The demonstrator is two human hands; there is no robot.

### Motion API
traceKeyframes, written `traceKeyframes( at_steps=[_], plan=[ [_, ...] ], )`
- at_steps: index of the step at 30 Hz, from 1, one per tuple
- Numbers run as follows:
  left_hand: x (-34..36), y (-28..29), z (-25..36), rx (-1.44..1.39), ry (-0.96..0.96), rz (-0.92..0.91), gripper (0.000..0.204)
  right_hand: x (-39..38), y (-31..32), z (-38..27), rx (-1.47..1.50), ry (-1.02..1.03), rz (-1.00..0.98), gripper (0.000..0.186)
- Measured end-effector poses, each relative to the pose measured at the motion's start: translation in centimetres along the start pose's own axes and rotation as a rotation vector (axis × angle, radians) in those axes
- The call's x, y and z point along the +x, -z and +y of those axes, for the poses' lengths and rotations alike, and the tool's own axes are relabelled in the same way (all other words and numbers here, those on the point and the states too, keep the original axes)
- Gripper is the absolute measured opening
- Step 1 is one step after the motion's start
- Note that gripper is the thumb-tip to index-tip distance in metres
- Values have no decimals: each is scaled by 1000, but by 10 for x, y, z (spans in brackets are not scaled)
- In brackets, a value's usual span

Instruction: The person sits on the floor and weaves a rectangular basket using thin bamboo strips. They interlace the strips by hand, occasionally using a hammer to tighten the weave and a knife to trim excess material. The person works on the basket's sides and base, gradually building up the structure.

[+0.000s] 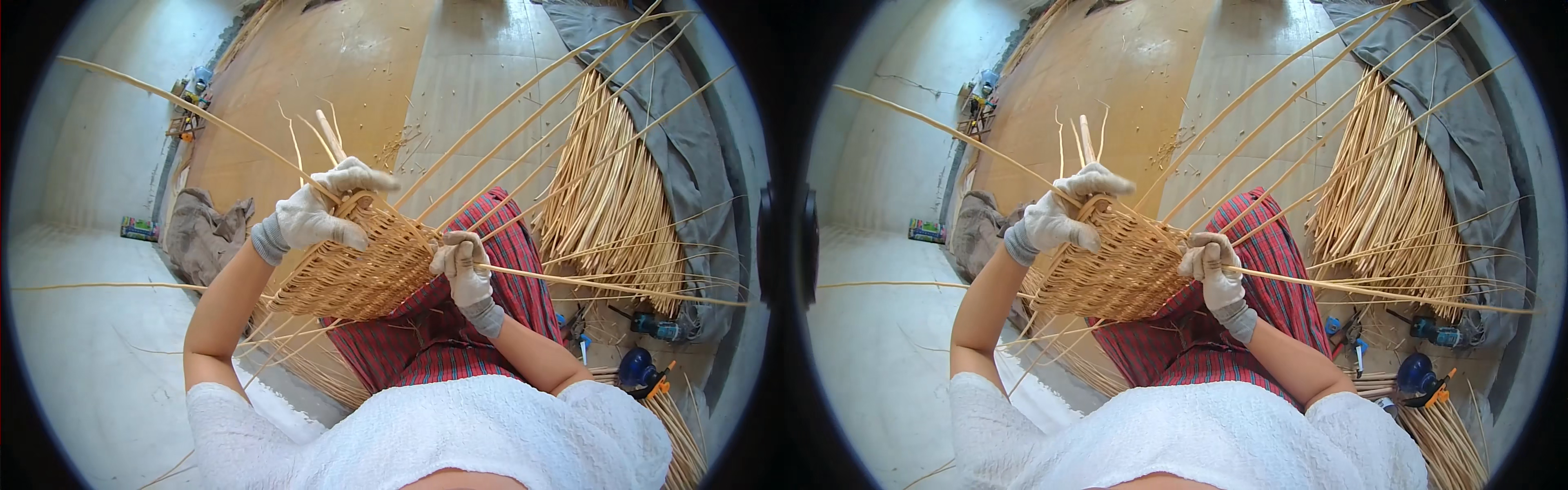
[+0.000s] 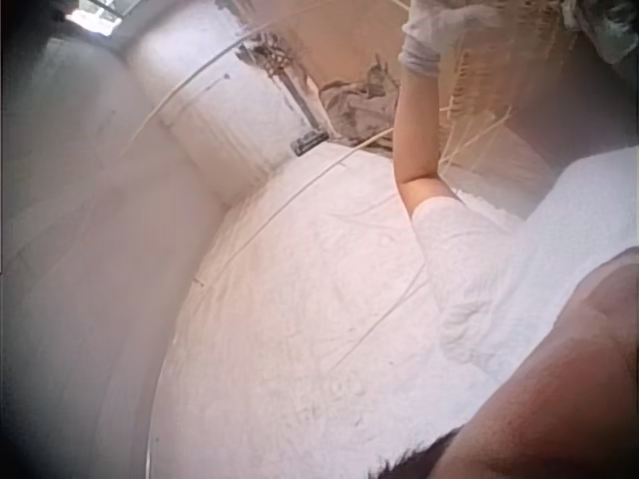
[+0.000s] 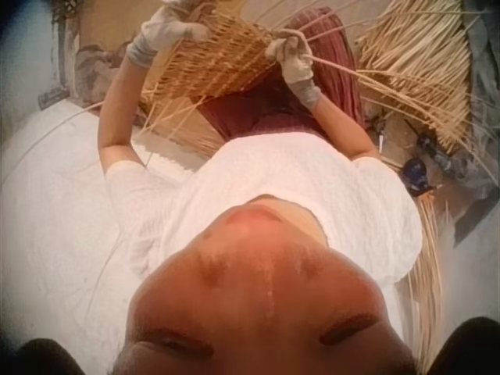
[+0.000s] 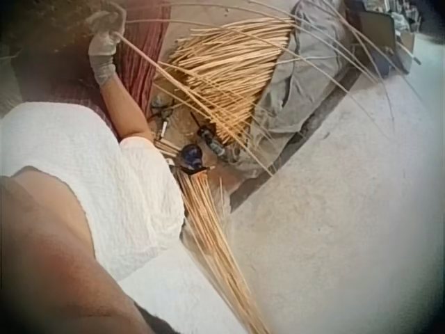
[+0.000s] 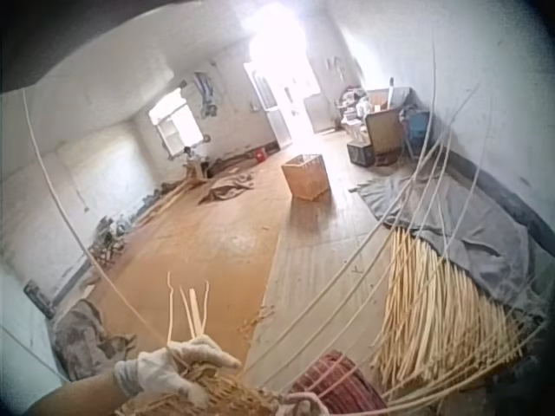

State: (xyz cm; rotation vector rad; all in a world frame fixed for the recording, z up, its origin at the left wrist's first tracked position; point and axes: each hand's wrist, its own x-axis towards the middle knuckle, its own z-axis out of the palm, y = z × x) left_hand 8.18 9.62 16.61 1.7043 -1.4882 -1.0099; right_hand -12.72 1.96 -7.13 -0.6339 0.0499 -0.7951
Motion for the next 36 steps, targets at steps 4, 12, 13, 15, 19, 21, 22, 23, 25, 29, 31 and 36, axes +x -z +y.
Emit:
traceKeyframes(
  at_steps=[4,12,13,15,19,21,22,23,25,29,31,36],
  plan=[
    [-2,-7,1,147,9,3,53,-2,3,1,-11,-25,4,38],
    [8,-14,9,301,78,102,29,-24,-11,-2,-457,245,-219,27],
    [8,-17,11,308,91,104,28,-24,-8,-4,-561,350,-284,26],
    [11,-20,11,339,146,120,27,-29,-2,-6,-488,198,-295,17],
    [12,-18,11,423,166,92,27,-30,-8,-16,-653,260,-379,21],
    [11,-19,13,419,199,114,27,-26,-14,-29,-780,320,-475,22],
    [13,-19,14,416,206,124,26,-25,-19,-29,-644,285,-517,22],
    [14,-20,14,386,215,141,26,-28,-25,-30,-623,236,-597,21],
    [12,-21,11,318,244,176,26,-15,-38,-49,-609,401,-854,24],
    [8,-25,5,314,260,221,25,50,-68,-134,-522,382,-936,24],
    [6,-23,6,284,287,237,25,88,-47,-155,-541,26,-604,23],
    [12,-26,12,361,233,227,24,190,-6,-142,-1797,-61,-546,46]
  ],
)
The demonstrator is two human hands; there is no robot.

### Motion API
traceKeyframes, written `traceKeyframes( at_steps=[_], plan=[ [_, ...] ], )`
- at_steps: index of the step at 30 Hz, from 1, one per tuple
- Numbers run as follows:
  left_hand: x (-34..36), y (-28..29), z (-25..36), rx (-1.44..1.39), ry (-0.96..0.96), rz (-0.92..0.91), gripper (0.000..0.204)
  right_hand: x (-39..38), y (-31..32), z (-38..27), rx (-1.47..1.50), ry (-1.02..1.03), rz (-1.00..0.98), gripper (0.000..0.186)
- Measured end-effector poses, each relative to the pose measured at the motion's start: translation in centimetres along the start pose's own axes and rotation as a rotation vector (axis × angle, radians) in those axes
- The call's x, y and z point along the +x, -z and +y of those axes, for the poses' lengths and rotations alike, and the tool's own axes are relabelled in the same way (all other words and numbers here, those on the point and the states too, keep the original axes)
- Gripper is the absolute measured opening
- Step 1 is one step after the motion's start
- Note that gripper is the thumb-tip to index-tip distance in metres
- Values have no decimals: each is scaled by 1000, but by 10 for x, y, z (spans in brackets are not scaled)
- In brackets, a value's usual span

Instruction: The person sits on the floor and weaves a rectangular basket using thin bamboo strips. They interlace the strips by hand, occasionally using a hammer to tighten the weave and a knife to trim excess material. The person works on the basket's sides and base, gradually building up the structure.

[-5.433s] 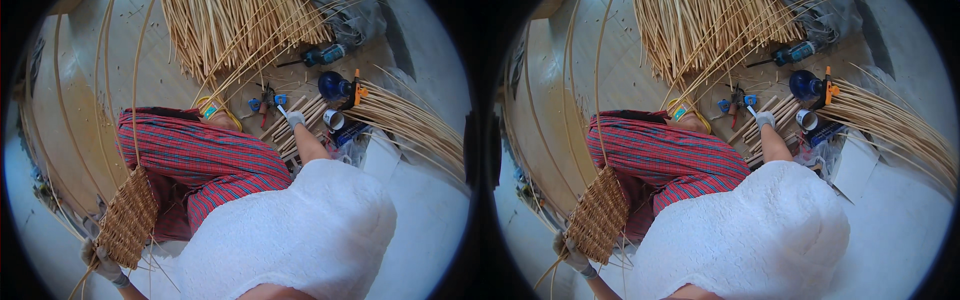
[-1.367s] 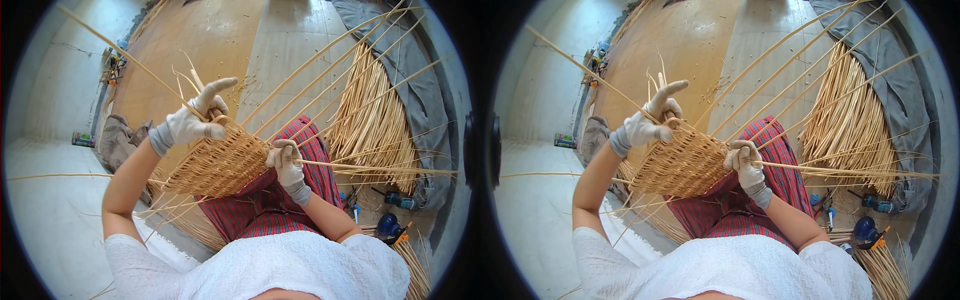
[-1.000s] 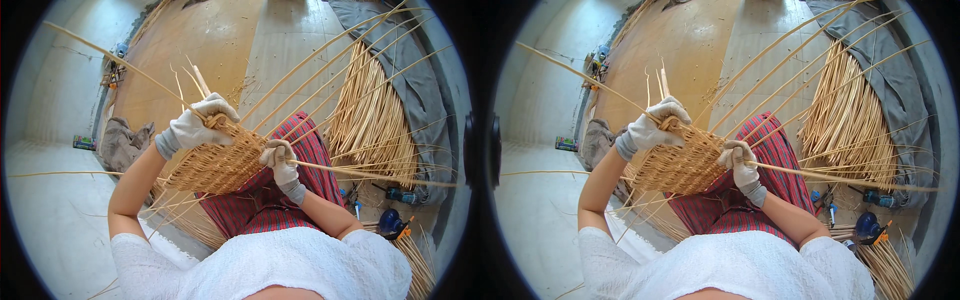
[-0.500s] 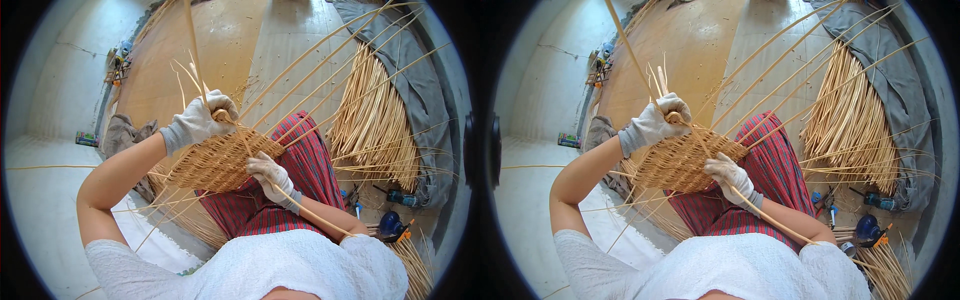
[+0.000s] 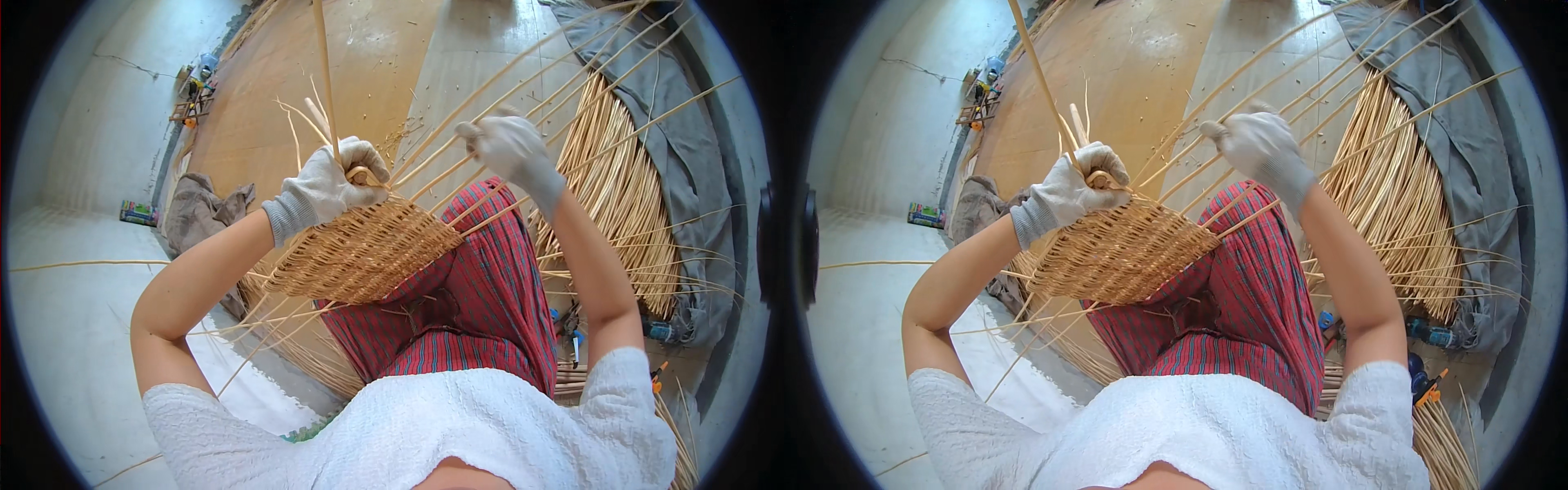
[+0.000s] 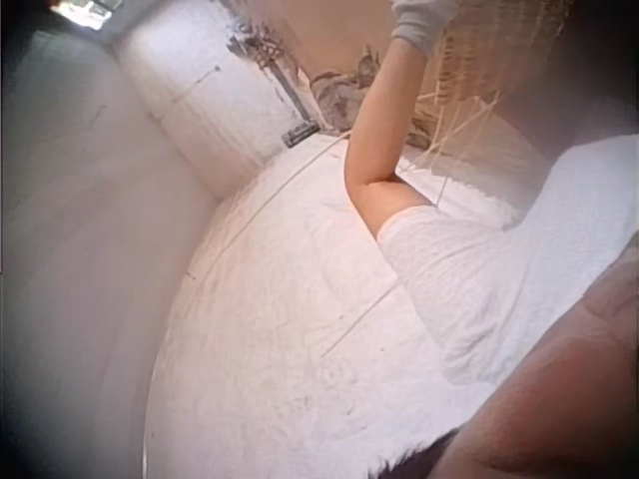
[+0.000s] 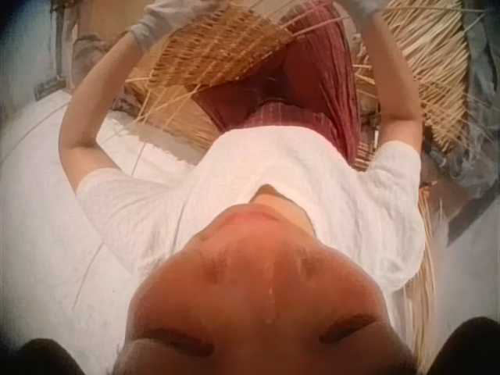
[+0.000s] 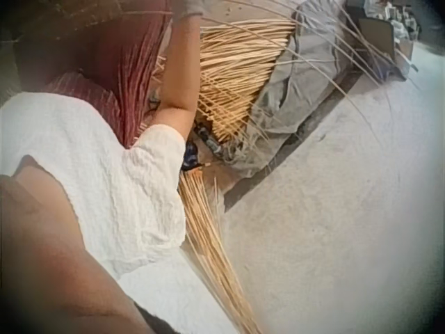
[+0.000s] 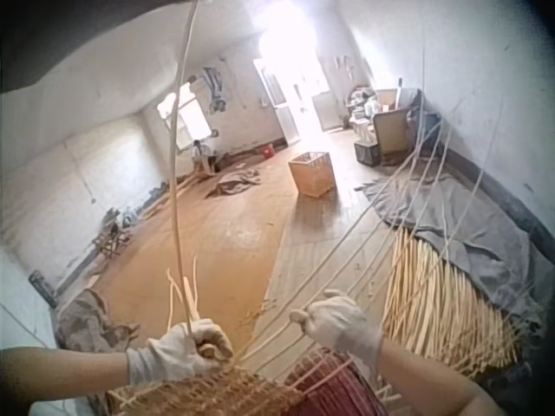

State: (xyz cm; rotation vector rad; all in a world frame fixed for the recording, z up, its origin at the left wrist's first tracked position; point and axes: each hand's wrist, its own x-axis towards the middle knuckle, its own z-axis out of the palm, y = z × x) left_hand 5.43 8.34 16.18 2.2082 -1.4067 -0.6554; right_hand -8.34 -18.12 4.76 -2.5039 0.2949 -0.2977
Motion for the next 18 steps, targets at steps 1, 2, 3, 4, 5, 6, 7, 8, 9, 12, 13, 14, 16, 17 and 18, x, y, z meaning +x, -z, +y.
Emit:
traceKeyframes(
  at_steps=[1,2,3,4,5,6,7,8,9,12,13,14,16,17,18],
  plan=[
    [2,0,1,18,-13,-4,24,16,-1,-15,-3,-180,-314,51],
    [4,1,3,43,-27,-4,24,32,-1,-28,-3,-354,-622,55],
    [3,1,4,6,-15,2,24,43,-9,-32,-4,-188,-554,56],
    [0,1,4,-32,-4,6,24,50,-18,-38,-7,-24,-482,59],
    [-2,0,1,-80,8,11,24,56,-20,-50,145,25,-573,50],
    [-3,1,0,-93,47,13,23,61,-21,-60,299,74,-660,44],
    [-1,1,3,-68,-6,40,24,68,-31,-58,538,177,-604,42],
    [2,0,5,-43,-57,50,24,73,-53,-50,787,270,-532,47],
    [1,-2,6,-23,-94,61,24,74,-72,-48,1040,365,-457,57],
    [-5,-3,7,-85,-84,76,24,65,-52,-72,970,416,-518,87],
    [-7,-6,4,-107,-70,88,25,57,-49,-75,954,340,-501,82],
    [-8,-10,0,-146,-71,119,29,54,-43,-78,934,275,-481,77],
    [-11,-13,5,-84,-50,148,30,49,-30,-86,955,157,-546,75],
    [-11,-15,6,-59,-46,162,31,52,-35,-89,983,178,-627,75],
    [-10,-14,4,2,-104,163,27,58,-43,-91,1011,200,-709,75]
  ],
)
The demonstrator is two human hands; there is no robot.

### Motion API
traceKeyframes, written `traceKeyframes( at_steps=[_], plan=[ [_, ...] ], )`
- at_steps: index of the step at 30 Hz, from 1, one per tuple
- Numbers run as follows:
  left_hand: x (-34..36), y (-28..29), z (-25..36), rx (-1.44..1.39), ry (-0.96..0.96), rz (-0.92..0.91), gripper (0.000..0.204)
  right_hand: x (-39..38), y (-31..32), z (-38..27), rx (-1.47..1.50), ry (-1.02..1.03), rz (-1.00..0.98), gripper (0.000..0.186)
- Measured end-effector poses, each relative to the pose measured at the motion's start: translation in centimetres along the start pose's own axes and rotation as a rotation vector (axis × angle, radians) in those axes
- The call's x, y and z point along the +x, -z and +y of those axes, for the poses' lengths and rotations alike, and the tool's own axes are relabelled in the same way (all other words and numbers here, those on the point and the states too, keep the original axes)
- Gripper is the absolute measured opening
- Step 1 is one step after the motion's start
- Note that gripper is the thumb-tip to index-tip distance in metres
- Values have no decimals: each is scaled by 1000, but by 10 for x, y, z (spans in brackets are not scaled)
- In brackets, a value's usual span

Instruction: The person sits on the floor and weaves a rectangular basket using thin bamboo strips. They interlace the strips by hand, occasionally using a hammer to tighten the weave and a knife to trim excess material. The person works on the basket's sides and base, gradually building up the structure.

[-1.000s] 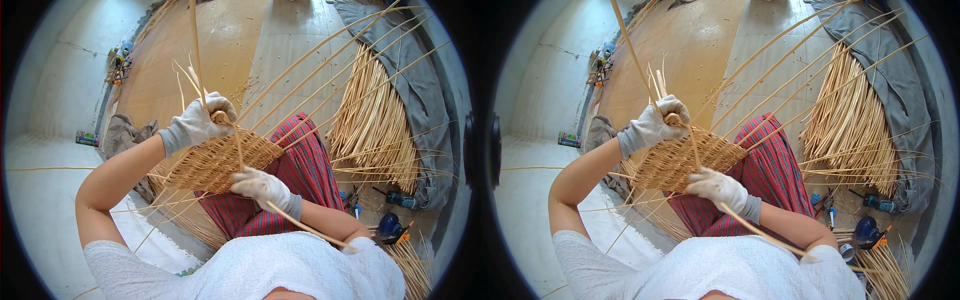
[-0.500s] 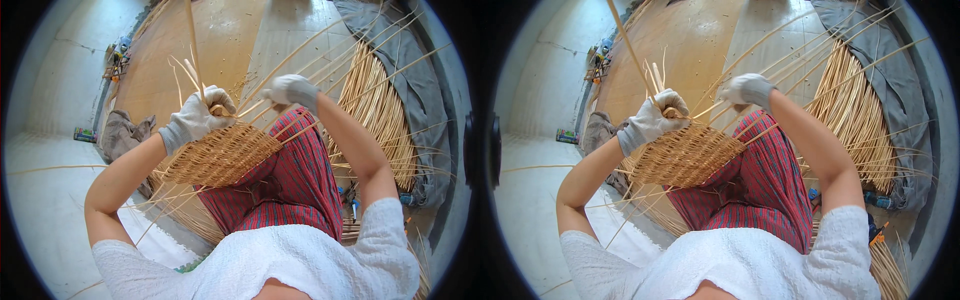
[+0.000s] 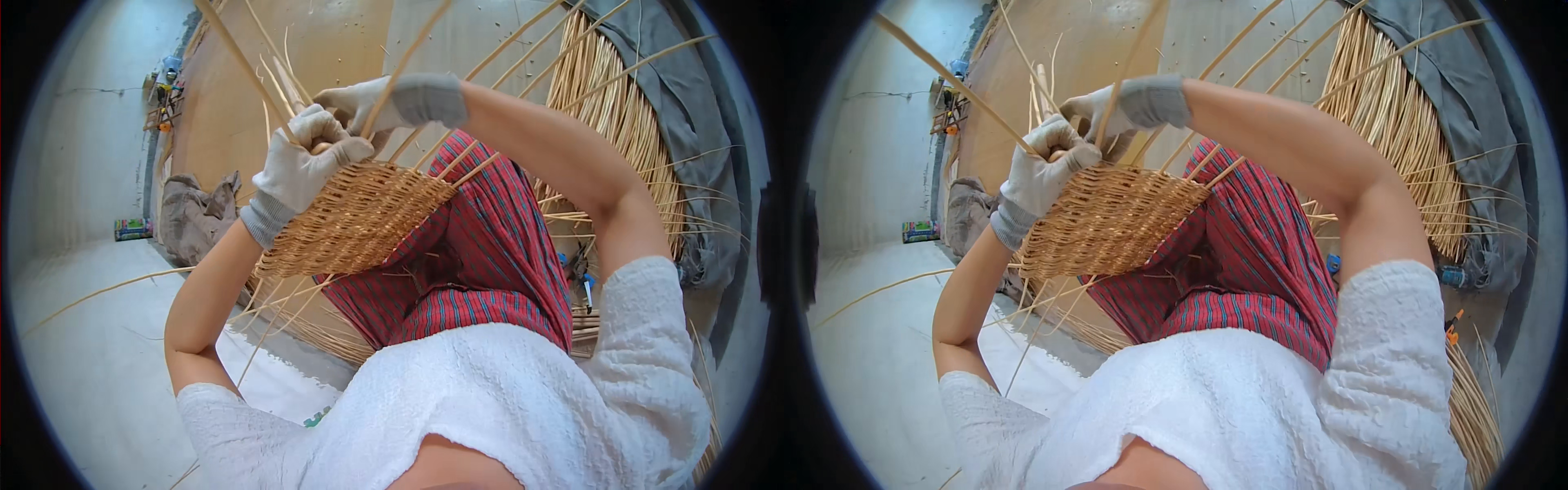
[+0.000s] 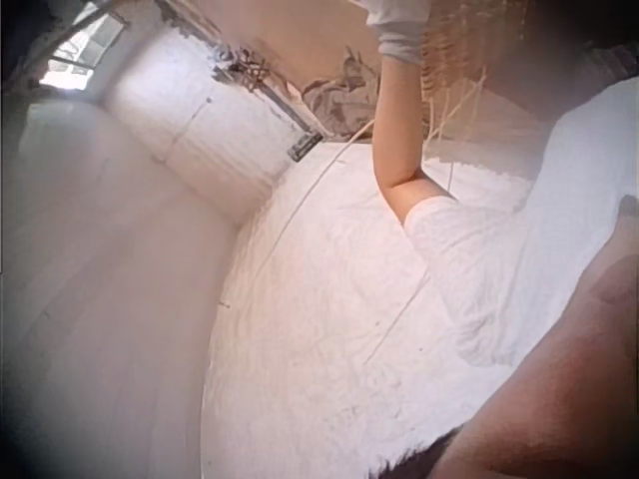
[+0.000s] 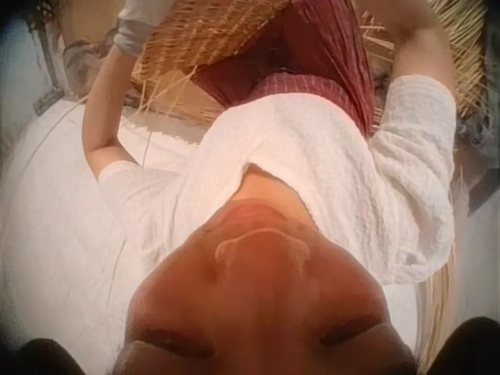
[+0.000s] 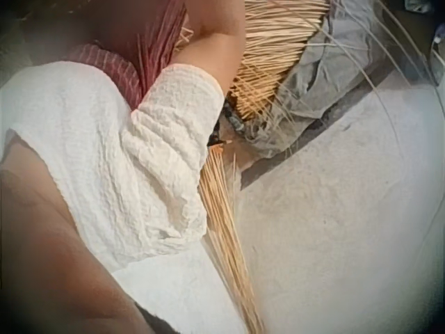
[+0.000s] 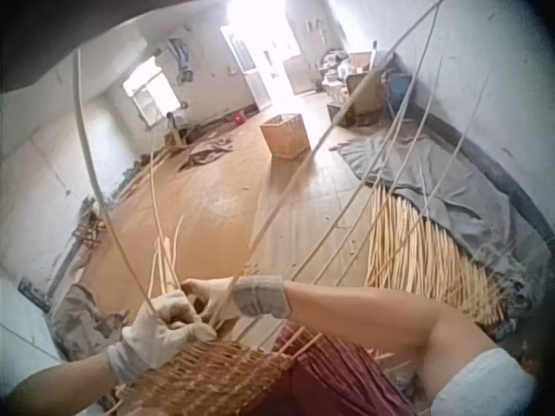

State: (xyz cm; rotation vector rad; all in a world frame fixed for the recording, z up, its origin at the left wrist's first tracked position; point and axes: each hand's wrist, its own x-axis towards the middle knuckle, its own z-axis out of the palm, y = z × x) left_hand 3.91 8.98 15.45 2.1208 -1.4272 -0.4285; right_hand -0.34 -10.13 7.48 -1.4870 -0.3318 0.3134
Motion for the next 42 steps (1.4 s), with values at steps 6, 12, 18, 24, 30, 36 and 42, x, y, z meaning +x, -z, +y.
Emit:
traceKeyframes(
  at_steps=[6,12,18,24,30,36,42],
  plan=[
    [15,18,8,-140,126,-184,26,6,11,26,55,39,-150,64],
    [14,23,4,-117,225,-295,31,-44,-15,-72,-1110,-51,57,33],
    [8,34,8,117,282,-370,41,-69,-22,-117,-1758,448,129,23],
    [10,15,-6,-145,154,-185,43,-67,61,-68,-1394,23,474,25],
    [20,14,-4,-75,86,-244,45,-88,-113,101,-733,-2,948,39],
    [24,28,-3,462,112,-417,45,-68,-128,103,-700,16,988,48],
    [38,23,39,1500,-72,-558,44,-42,-131,112,-817,-79,915,41]
  ],
)
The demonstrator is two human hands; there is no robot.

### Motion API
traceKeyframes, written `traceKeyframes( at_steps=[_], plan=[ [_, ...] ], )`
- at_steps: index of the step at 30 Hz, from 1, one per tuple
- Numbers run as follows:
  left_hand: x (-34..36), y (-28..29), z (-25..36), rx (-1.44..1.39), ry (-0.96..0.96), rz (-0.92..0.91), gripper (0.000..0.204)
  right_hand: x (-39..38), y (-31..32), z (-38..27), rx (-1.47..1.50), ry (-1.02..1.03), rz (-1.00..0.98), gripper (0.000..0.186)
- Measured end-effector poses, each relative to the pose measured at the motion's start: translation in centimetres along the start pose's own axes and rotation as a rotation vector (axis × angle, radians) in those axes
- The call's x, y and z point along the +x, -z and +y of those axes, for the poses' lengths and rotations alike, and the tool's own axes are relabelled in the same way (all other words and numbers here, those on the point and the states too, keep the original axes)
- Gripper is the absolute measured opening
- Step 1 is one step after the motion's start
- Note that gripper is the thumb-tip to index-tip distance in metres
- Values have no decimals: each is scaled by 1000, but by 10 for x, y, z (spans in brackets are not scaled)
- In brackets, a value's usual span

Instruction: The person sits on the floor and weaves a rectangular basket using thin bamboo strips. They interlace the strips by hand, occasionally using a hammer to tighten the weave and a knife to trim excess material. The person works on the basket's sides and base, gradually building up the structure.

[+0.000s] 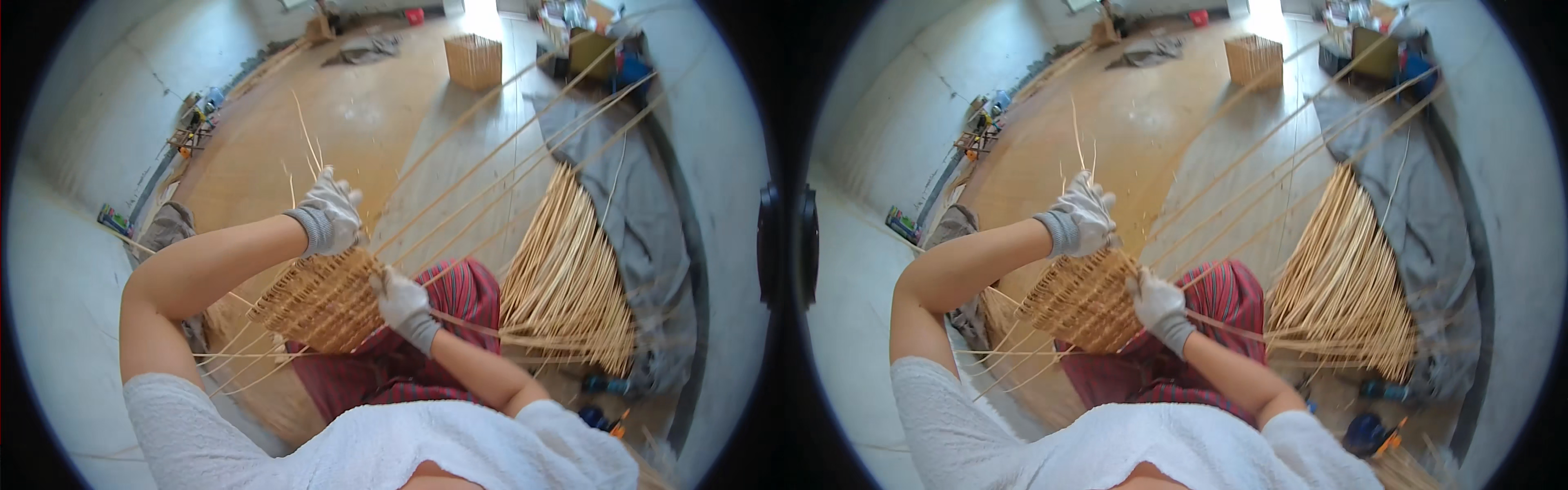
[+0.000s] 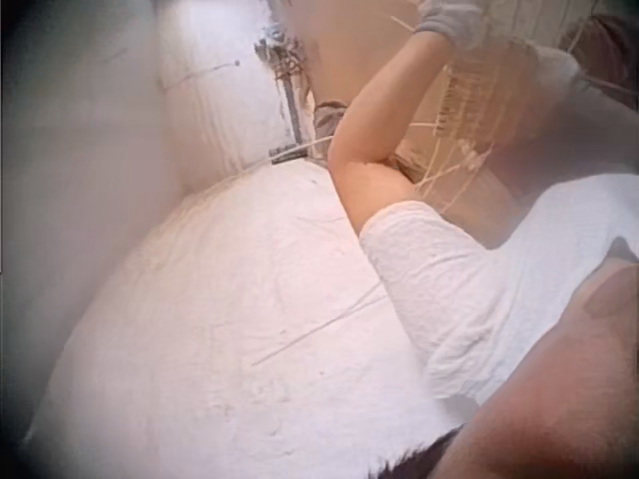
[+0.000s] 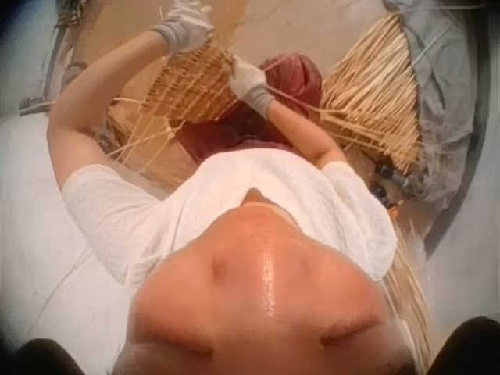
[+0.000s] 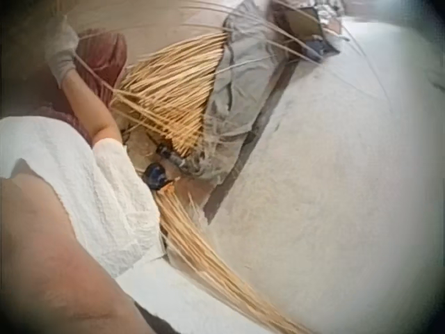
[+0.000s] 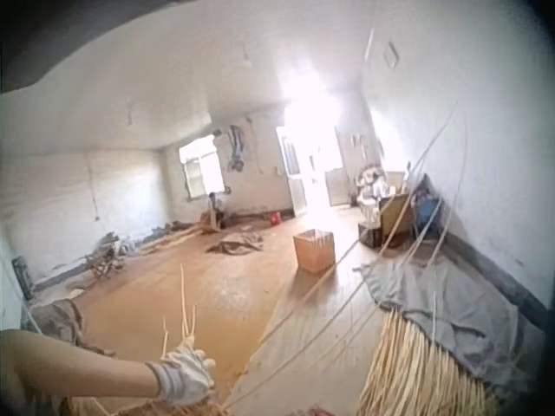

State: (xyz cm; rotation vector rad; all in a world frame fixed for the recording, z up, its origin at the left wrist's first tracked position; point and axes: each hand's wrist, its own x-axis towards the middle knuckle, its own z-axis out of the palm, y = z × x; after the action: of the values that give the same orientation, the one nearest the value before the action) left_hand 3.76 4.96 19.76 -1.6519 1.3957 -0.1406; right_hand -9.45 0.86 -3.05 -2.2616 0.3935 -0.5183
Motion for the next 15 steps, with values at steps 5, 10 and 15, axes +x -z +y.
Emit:
traceKeyframes(
  at_steps=[5,10,15],
  plan=[
    [-21,-35,-17,-369,52,-135,50,-23,67,15,389,-193,-476,79],
    [-40,-29,-28,-462,67,-123,61,-2,-1,41,-33,-223,-49,99],
    [-133,67,-154,-87,377,167,54,148,30,-73,867,186,245,51]
  ],
)
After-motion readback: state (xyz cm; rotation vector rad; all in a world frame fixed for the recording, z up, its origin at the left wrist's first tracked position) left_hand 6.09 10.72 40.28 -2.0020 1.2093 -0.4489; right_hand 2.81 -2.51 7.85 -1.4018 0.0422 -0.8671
